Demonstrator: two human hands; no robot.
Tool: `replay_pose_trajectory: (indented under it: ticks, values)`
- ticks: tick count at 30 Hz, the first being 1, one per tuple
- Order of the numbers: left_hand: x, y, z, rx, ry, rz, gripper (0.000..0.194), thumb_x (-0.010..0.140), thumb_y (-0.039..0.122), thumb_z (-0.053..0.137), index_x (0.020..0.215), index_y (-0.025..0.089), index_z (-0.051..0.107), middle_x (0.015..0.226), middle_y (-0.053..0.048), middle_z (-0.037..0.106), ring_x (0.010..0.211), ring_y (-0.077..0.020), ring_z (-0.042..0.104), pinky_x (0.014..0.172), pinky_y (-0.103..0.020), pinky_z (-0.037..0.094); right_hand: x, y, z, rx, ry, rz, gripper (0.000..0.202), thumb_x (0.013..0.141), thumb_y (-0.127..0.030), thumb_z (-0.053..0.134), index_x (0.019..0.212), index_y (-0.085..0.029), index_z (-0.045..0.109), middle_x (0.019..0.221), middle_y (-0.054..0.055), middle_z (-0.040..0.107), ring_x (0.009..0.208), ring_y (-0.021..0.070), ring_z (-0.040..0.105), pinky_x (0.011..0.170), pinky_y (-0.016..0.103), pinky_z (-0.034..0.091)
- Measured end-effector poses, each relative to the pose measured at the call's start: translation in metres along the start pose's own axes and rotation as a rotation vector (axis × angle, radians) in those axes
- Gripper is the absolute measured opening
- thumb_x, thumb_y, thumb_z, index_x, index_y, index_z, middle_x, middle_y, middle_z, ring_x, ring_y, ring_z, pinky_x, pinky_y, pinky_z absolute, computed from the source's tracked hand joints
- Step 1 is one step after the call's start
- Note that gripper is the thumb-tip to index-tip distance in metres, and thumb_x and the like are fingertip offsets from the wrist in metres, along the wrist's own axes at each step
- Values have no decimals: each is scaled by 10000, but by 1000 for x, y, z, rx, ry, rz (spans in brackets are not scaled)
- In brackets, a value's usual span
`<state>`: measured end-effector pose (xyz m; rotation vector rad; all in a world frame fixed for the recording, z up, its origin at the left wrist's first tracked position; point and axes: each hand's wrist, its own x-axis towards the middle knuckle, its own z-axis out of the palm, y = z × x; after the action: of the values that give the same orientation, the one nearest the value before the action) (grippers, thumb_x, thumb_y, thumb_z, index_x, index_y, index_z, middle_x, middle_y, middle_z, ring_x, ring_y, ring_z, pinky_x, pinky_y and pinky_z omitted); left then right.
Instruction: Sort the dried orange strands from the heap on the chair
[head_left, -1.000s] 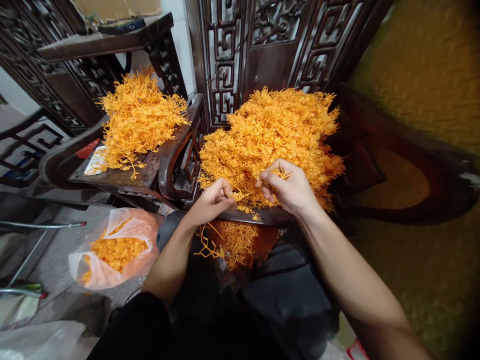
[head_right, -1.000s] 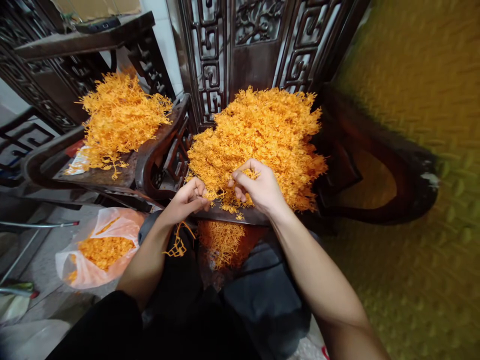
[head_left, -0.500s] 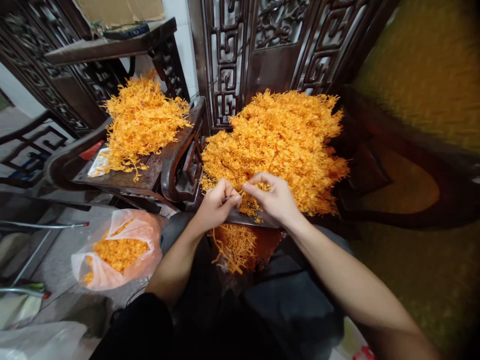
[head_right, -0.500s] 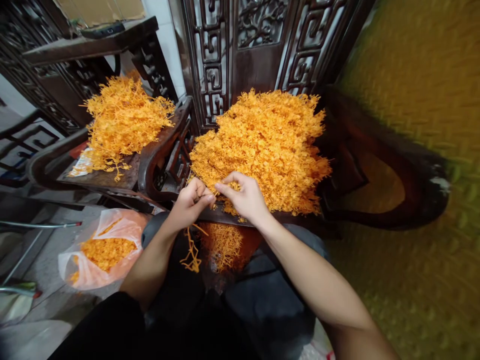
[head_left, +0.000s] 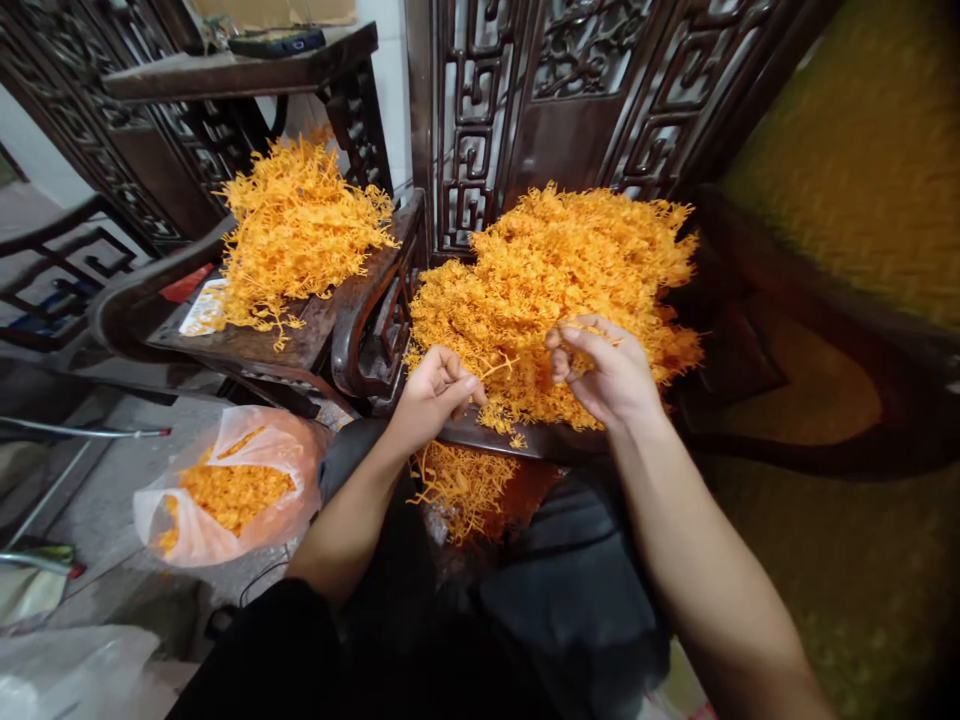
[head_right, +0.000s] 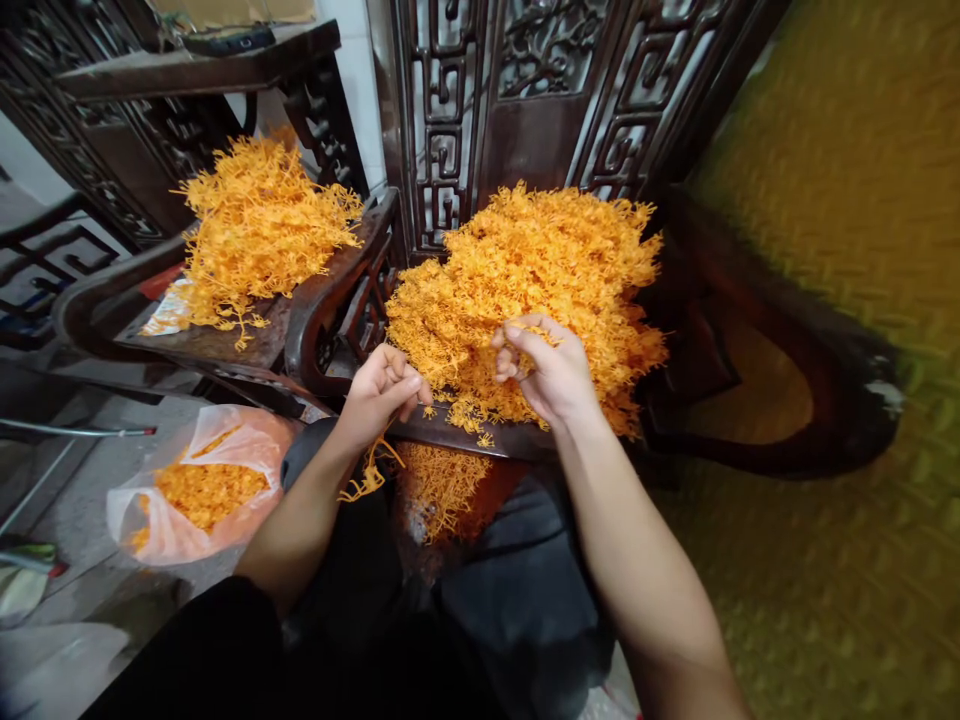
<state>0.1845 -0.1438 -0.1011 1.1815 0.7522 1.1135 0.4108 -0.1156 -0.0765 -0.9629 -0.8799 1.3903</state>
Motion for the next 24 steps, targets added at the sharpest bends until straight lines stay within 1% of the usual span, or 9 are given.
replay_pose_trajectory:
  ticks: [3, 6, 9, 12, 14, 16, 19, 22, 24]
  values:
    - [7, -8, -3, -151, 73, -59, 390, 853, 367, 752, 924, 229, 395, 742, 28, 713, 455, -56, 484, 499, -227, 314, 9, -2, -5, 65, 37, -2, 374, 661, -291, 836, 991, -237, 671, 688, -43, 557, 498, 68, 460, 410, 189, 372]
    - [17, -20, -11, -432, 109, -178, 358, 796, 280, 775, 927, 217, 448, 735, 25, 689, 452, -48, 451, 512, -233, 314, 17, -2, -7, 130, 77, -15, 340, 674, -290, 859, 902, -241, 613, 733, -36, 522, 546, 56, 424, 435, 173, 323]
    - [26, -30, -19, -655, 119, -313, 248, 769, 177, 739, 877, 189, 516, 716, 18, 648, 457, -32, 392, 506, -234, 300, 21, 3, -5, 158, 124, -2, 463, 683, -455, 907, 786, -220, 522, 821, -1, 549, 620, 68, 474, 474, 186, 367]
    - [31, -34, -23, -719, 97, -375, 183, 760, 148, 724, 835, 176, 559, 720, 2, 634, 484, -41, 396, 500, -241, 302, 25, 8, -3, 153, 209, 1, 637, 669, -679, 855, 706, -213, 422, 946, 59, 607, 755, 131, 594, 513, 225, 439]
    - [30, -36, -25, -713, 63, -390, 203, 754, 157, 747, 839, 176, 564, 731, 0, 639, 500, -48, 420, 503, -241, 318, 30, 7, -3, 147, 281, -50, 687, 635, -661, 881, 681, -210, 366, 958, 62, 616, 765, 137, 604, 500, 221, 412]
    - [28, -38, -26, -702, 20, -387, 250, 749, 177, 779, 871, 179, 561, 751, 0, 653, 511, -50, 451, 509, -234, 346, 37, 0, -4, 153, 300, -120, 729, 566, -580, 945, 663, -201, 330, 822, 14, 551, 630, 77, 497, 444, 195, 279]
    - [27, -45, -26, -671, -24, -368, 315, 745, 217, 804, 908, 189, 537, 768, 1, 673, 515, -52, 494, 511, -218, 369, 50, -21, -5, 120, 256, -186, 798, 529, -578, 953, 620, -203, 254, 611, -52, 298, 494, 51, 193, 430, 258, 64]
    - [30, -51, -24, -629, -70, -384, 352, 740, 252, 807, 911, 201, 503, 751, 1, 684, 496, -61, 518, 503, -209, 373, 68, -47, -1, 9, 189, -150, 797, 616, -623, 873, 600, -219, 186, 533, -54, 178, 491, 79, 83, 477, 323, 16]
    - [31, -54, -22, -606, -110, -409, 367, 743, 271, 809, 924, 205, 497, 750, -3, 693, 487, -67, 530, 496, -206, 371, 84, -65, 7, -46, 199, -145, 732, 774, -615, 743, 619, -218, 148, 506, -55, 144, 478, 83, 76, 499, 332, 26]
